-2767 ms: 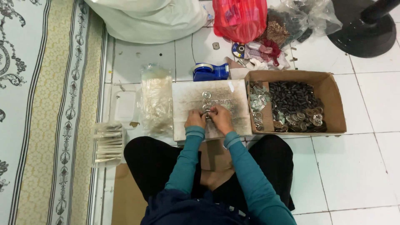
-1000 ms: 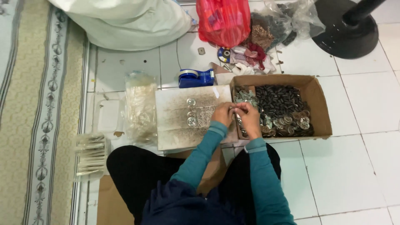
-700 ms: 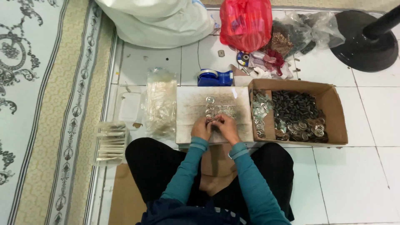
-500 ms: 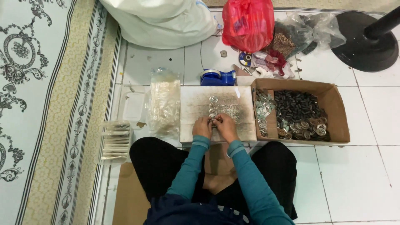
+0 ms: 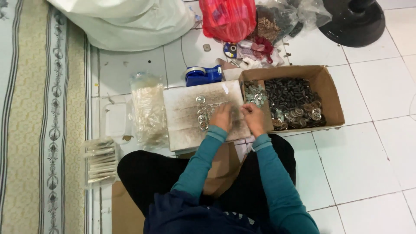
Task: Sorting small metal components from a cardboard box and placing them into small plastic bags.
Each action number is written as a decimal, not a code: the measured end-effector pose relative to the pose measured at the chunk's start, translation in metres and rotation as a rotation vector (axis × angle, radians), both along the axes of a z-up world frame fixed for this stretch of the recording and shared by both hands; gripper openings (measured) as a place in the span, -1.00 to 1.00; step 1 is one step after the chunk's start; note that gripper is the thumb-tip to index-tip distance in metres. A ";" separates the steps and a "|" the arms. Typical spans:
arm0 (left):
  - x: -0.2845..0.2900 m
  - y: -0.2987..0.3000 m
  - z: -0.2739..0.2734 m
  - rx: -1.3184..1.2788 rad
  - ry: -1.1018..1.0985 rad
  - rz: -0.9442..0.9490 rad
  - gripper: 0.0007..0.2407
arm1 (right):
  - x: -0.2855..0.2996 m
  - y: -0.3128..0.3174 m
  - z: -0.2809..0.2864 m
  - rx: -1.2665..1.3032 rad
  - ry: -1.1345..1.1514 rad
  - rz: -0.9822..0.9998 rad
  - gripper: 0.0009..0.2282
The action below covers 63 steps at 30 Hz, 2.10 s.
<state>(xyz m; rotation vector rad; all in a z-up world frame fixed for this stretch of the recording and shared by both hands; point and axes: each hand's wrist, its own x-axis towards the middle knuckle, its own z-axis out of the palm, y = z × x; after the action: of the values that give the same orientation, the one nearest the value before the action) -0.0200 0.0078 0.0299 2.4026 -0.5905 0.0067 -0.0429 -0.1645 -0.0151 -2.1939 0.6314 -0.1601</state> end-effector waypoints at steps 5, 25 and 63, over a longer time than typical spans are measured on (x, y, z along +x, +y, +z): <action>0.011 -0.134 -0.108 0.202 -0.125 -0.314 -0.83 | -0.025 -0.086 -0.023 -0.058 0.083 -0.042 -0.85; 0.008 -0.208 -0.190 0.813 -0.081 -0.392 -0.80 | -0.024 -0.114 -0.043 -0.164 0.504 0.245 -0.76; 0.113 0.053 -0.054 0.218 0.068 0.205 -0.85 | 0.084 0.076 0.027 -0.019 -0.205 0.188 -0.81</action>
<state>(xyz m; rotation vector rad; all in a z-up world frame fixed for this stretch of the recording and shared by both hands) 0.0931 0.0608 -0.0239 2.6540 -0.3253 -0.0542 0.0410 -0.0880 0.0115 -2.2051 0.3092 -0.2890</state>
